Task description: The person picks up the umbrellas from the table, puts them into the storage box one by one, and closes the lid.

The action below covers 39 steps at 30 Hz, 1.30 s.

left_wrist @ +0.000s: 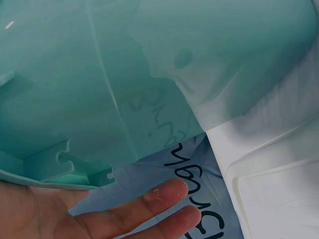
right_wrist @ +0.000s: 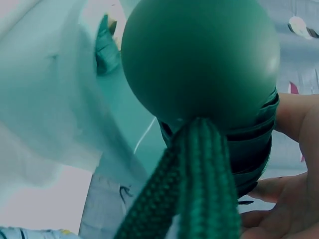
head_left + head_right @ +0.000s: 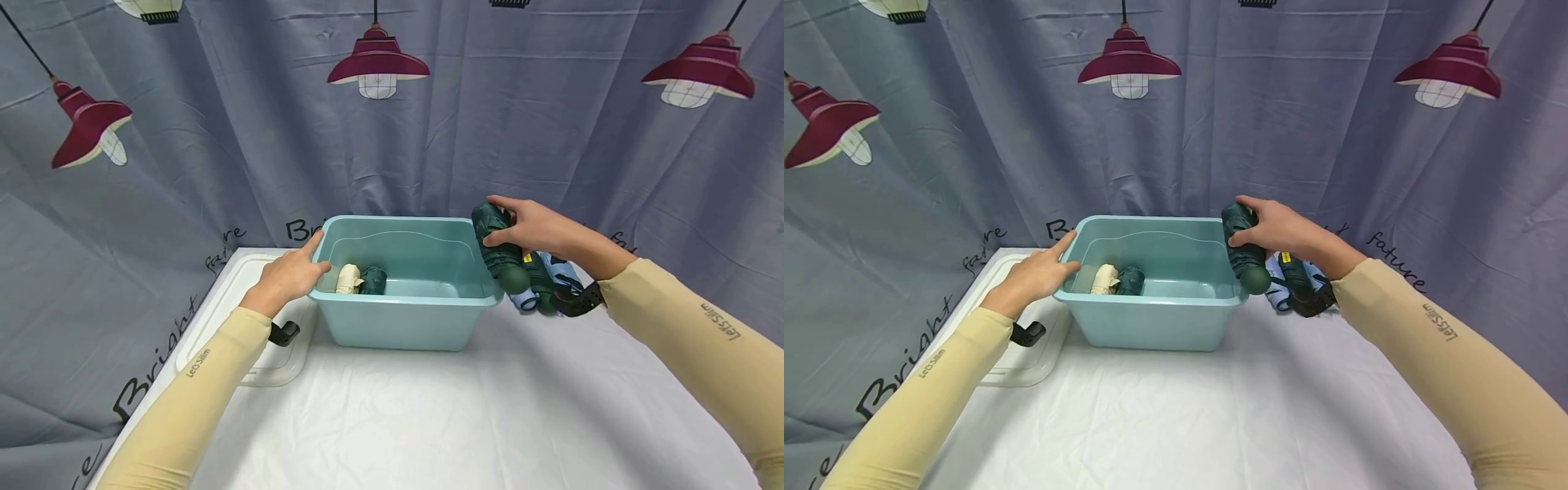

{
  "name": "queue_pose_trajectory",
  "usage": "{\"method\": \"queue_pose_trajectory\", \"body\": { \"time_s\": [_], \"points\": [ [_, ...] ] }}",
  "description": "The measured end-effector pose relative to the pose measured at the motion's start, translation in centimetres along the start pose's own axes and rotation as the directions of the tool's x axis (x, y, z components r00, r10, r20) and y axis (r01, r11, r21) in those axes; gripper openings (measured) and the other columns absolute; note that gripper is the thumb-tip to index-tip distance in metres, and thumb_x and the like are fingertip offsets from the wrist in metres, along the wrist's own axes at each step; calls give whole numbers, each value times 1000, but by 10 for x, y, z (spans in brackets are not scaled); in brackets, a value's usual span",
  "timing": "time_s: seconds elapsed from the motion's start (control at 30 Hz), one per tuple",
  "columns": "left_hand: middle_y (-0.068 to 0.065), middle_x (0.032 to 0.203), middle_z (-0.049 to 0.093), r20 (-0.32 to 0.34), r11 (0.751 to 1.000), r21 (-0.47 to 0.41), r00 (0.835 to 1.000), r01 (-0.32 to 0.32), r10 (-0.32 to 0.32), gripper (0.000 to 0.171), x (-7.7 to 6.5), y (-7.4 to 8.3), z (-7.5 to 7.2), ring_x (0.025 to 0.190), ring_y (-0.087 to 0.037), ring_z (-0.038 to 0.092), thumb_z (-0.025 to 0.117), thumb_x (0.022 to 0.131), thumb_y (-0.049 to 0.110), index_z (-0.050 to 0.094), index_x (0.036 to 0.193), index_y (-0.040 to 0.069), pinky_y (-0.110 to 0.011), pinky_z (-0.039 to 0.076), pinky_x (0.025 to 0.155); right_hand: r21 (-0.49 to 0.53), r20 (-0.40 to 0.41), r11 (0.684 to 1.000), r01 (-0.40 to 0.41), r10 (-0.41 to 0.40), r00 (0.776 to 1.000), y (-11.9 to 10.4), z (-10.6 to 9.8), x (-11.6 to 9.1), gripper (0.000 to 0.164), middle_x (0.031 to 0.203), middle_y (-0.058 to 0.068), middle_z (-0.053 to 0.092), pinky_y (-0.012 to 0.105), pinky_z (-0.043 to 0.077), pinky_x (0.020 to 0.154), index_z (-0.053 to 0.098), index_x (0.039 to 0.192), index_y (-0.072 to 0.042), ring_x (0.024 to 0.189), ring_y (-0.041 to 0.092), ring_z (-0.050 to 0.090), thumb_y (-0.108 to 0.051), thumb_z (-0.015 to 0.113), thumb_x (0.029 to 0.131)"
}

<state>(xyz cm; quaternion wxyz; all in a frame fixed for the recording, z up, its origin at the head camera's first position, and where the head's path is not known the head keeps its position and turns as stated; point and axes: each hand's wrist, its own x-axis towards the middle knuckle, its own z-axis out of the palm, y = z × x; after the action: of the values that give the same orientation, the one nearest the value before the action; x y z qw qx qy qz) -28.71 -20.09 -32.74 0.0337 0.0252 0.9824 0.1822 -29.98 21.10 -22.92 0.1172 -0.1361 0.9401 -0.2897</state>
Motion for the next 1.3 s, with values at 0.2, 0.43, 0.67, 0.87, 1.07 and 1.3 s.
{"method": "queue_pose_trajectory", "body": {
  "time_s": [0.2,0.43,0.67,0.87,1.07,1.3],
  "points": [
    [-16,129,64,2,1000,-2,1000,-2,2,79,0,0,-1,101,-33,62,41,96,49,1,163,36,-46,46,72,75,71,997,-5,0,997,-14,4,15,96,129,24,50,39,58,74,8,164,-19,108,31,56,-32,70,93],
    [-18,136,60,-5,1000,-2,1000,-7,7,79,0,0,-2,105,-35,62,40,96,48,0,163,36,-48,47,75,112,122,994,-12,-2,993,-29,13,33,96,141,20,48,37,57,71,8,164,-20,108,28,58,-30,71,92],
    [-18,133,62,10,1000,-5,1000,2,-1,78,0,1,-2,105,-34,62,40,97,49,1,163,35,-50,47,77,128,166,992,-18,-4,986,-36,27,51,94,144,21,45,37,57,69,10,164,-18,99,25,61,-27,70,92],
    [-19,138,59,0,1000,1,1000,4,-4,78,1,1,-1,111,-35,62,41,98,49,1,163,35,-52,47,80,165,205,985,-54,19,979,-39,39,67,93,148,21,42,37,59,70,10,164,-19,105,27,62,-24,70,92],
    [-19,142,57,2,1000,2,1000,4,-4,78,1,1,0,111,-34,62,41,97,49,0,163,36,-51,47,78,154,265,984,-90,46,963,-43,50,82,93,149,20,43,39,59,72,11,164,-19,109,27,63,-26,69,92],
    [-19,138,60,-3,1000,-1,1000,5,-5,78,0,1,0,107,-35,62,42,98,48,2,163,35,-51,47,77,103,307,992,-78,43,951,-48,64,95,91,153,18,40,39,59,75,15,164,-17,104,24,65,-29,70,92]
  ]
}}
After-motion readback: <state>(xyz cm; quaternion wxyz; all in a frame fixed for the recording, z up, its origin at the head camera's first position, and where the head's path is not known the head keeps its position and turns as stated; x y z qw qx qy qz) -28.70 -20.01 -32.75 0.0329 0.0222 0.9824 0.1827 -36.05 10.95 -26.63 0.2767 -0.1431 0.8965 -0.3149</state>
